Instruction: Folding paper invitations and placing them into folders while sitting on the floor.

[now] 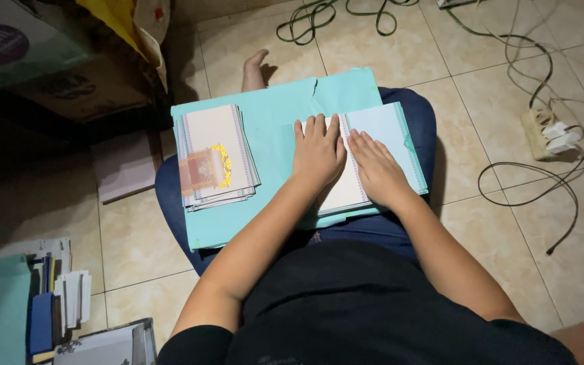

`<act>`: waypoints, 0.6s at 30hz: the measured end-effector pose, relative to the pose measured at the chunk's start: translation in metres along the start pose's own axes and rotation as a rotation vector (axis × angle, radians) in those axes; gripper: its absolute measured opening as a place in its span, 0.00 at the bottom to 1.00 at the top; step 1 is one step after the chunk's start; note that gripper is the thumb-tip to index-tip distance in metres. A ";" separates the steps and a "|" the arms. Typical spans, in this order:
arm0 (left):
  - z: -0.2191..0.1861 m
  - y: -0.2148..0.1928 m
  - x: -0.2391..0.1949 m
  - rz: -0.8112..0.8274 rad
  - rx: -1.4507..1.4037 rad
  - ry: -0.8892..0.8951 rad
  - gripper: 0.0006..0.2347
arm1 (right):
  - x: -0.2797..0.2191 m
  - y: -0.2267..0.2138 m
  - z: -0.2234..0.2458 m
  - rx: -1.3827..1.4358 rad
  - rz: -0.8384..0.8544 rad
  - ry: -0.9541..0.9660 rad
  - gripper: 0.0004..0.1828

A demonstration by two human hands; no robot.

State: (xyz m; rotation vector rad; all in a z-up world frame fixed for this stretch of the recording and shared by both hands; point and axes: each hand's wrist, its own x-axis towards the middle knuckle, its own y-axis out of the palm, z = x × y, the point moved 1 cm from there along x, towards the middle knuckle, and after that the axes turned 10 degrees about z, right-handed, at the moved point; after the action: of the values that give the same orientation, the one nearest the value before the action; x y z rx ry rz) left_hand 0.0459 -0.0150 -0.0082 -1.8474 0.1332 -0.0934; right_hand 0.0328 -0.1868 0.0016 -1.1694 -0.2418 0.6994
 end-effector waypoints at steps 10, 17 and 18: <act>-0.001 -0.007 -0.006 -0.009 0.009 0.008 0.23 | 0.021 -0.019 0.015 -0.025 -0.067 0.037 0.31; -0.001 -0.007 -0.005 -0.014 0.012 0.012 0.23 | 0.021 -0.019 0.014 -0.030 -0.065 0.038 0.30; -0.001 -0.007 -0.005 -0.020 0.014 0.014 0.23 | 0.022 -0.017 0.012 -0.029 -0.073 0.031 0.30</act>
State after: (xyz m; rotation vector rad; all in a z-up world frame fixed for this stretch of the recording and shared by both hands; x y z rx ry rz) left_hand 0.0415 -0.0131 -0.0015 -1.8350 0.1235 -0.1210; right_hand 0.0499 -0.1676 0.0179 -1.1925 -0.2682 0.6147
